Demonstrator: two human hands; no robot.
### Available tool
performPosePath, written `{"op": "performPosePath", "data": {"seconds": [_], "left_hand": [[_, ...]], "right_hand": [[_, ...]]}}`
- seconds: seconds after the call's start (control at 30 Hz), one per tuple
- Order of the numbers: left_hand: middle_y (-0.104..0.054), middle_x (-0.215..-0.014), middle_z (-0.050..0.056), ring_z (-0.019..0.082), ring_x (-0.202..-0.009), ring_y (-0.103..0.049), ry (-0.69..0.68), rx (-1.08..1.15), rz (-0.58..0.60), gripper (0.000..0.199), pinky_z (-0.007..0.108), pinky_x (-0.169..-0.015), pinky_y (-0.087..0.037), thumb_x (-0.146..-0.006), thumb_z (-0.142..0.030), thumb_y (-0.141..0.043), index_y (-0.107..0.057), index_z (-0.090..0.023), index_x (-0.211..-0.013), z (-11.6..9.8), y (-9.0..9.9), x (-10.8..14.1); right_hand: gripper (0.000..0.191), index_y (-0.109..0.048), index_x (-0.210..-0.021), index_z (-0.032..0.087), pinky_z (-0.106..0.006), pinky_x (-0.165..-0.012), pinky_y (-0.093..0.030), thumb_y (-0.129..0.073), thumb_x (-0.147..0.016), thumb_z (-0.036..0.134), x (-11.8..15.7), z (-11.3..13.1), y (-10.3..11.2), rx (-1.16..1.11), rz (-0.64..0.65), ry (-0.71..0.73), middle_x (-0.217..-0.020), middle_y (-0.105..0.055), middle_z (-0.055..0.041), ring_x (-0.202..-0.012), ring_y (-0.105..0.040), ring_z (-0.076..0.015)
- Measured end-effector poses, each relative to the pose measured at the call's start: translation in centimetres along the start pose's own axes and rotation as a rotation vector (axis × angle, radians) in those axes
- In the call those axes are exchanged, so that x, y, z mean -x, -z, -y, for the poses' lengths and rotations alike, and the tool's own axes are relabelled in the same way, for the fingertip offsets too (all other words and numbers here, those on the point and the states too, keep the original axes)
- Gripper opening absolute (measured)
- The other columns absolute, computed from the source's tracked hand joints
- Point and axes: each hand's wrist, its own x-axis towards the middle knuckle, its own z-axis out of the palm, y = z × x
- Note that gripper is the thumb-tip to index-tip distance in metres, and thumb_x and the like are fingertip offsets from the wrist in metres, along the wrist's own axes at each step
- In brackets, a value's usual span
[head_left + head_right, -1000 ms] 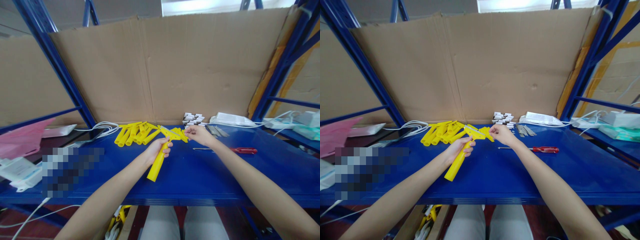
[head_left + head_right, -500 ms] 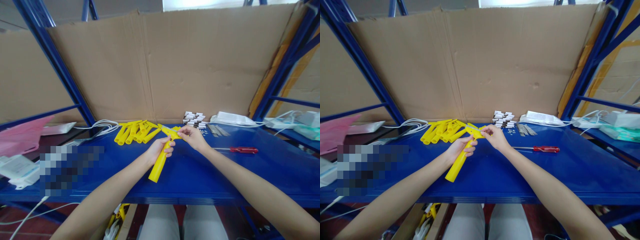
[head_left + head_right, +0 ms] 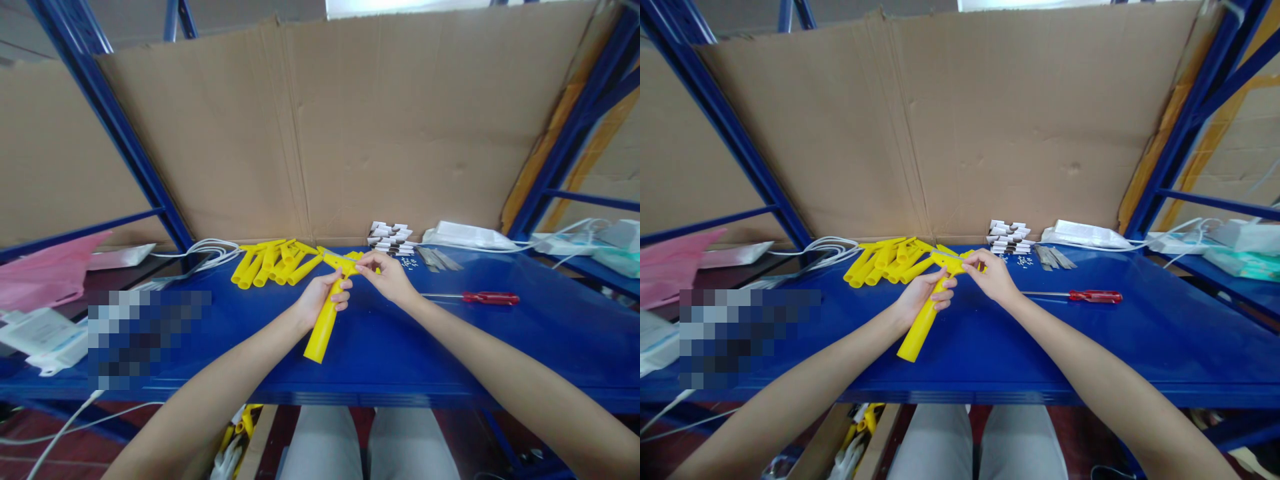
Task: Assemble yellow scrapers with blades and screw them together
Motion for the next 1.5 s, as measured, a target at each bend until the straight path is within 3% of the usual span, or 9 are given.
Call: {"op": "performPosePath", "data": {"seconds": [0.13,0.4,0.83,1.17,1.5], "left_hand": [[-0.035,-0.058,-0.005,0.004,-0.033,-0.024,-0.011,-0.002,-0.02,0.033,0.017,-0.031,-0.026,-0.097,-0.025,-0.026,-0.042,-0.016,-0.07,-0.01,-0.02,-0.06],[-0.033,-0.058,-0.006,0.004,-0.034,-0.022,-0.006,0.017,-0.007,0.027,0.017,-0.032,-0.025,-0.095,-0.025,-0.034,-0.042,-0.016,-0.07,0.02,0.03,-0.07],[-0.036,-0.058,-0.005,0.005,-0.032,-0.025,-0.01,-0.036,-0.047,0.031,0.017,-0.03,-0.026,-0.097,-0.024,-0.026,-0.041,-0.016,-0.07,0.11,-0.51,0.04],[-0.036,-0.058,-0.005,0.004,-0.032,-0.025,-0.02,-0.018,-0.039,0.034,0.017,-0.03,-0.025,-0.097,-0.024,-0.024,-0.041,-0.016,-0.07,0.14,-0.39,-0.01],[-0.037,-0.056,-0.004,0.004,-0.031,-0.027,-0.055,0.023,-0.077,0.035,0.017,-0.03,-0.026,-0.098,-0.024,-0.022,-0.041,-0.016,-0.069,0.06,-0.57,0.13]], "right_hand": [[0.02,-0.065,-0.077,0.02,-0.031,-0.069,-0.049,-0.058,-0.084,0.037,0.04,0.04,0.28,0.025,0.029,0.064,-0.087,-0.066,-0.0057,-0.079,-0.061,-0.0166],[0.021,-0.066,-0.082,0.021,-0.033,-0.073,-0.049,-0.053,-0.087,0.037,0.04,-0.1,0.69,0.094,0.062,0.141,-0.091,-0.064,-0.0066,-0.082,-0.061,-0.0171],[0.008,-0.05,-0.079,0.021,-0.028,-0.068,-0.044,-0.048,-0.085,0.018,-0.21,0.53,0.99,0.178,0.175,0.083,-0.081,-0.057,-0.003,-0.074,-0.054,-0.0152],[0.013,-0.054,-0.075,0.02,-0.027,-0.063,-0.043,-0.053,-0.086,0.027,-0.29,-0.18,0.48,0.095,0.125,0.057,-0.077,-0.054,-0.0012,-0.068,-0.051,-0.0132],[0.019,-0.07,-0.086,0.022,-0.033,-0.076,-0.048,-0.05,-0.086,0.021,-0.08,-0.44,0.9,0.027,0.088,0.178,-0.092,-0.059,-0.0055,-0.088,-0.058,-0.0167]]}}
